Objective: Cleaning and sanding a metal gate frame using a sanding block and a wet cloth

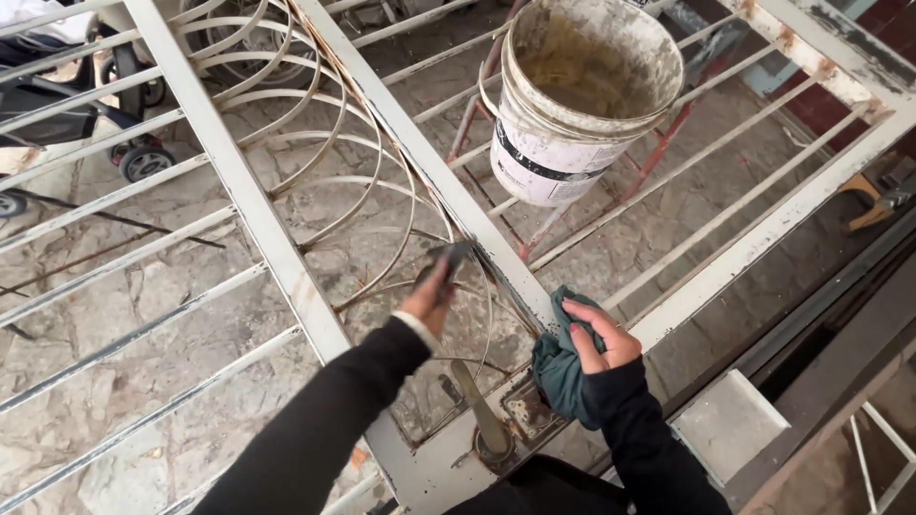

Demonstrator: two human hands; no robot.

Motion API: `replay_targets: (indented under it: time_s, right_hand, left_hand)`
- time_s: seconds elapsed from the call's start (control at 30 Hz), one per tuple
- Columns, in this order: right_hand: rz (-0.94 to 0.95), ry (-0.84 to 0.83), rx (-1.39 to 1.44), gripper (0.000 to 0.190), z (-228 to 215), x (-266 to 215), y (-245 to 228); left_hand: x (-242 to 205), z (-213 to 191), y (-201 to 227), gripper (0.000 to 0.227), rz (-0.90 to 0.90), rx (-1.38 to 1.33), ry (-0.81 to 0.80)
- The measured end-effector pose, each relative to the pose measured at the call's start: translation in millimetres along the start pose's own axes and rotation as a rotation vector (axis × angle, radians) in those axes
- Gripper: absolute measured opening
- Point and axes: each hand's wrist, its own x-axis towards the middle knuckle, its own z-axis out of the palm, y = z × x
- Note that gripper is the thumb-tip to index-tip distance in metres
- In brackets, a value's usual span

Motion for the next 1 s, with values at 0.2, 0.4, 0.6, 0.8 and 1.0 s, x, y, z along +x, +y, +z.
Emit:
replay_targets:
  time_s: [0.2, 0.4, 0.6, 0.8, 1.0]
  right_hand:
    - [-0.028, 0.015, -0.008, 0.026, 1.9, 1.3, 4.3]
    - [-0.014, 0.013, 0.000, 0.027, 1.8, 1.8, -2.0]
    - [-0.020, -0.010, -0.001, 0.027, 0.4, -1.2, 8.3]
    - [0.001, -0.005, -0.004, 0.026, -0.8, 1.9, 3.1]
    - [-0.032, -0.017, -0.012, 0.026, -3.4, 1.5, 4.4]
  left_hand:
    - [102.2, -28.2, -73.4, 0.041, 0.506, 0.351, -0.375]
    - [77.8, -26.7, -62.3, 0.035, 0.345, 0.099, -0.264]
    - [90.4, 3.5, -64.3, 0.037, 0.273, -0.061, -0.138]
    - [98.4, -21.9, -66.2, 0.045, 0.149, 0.023, -0.277]
    - [121.5, -21.7, -104.2, 0.042, 0.447, 0.067, -0.272]
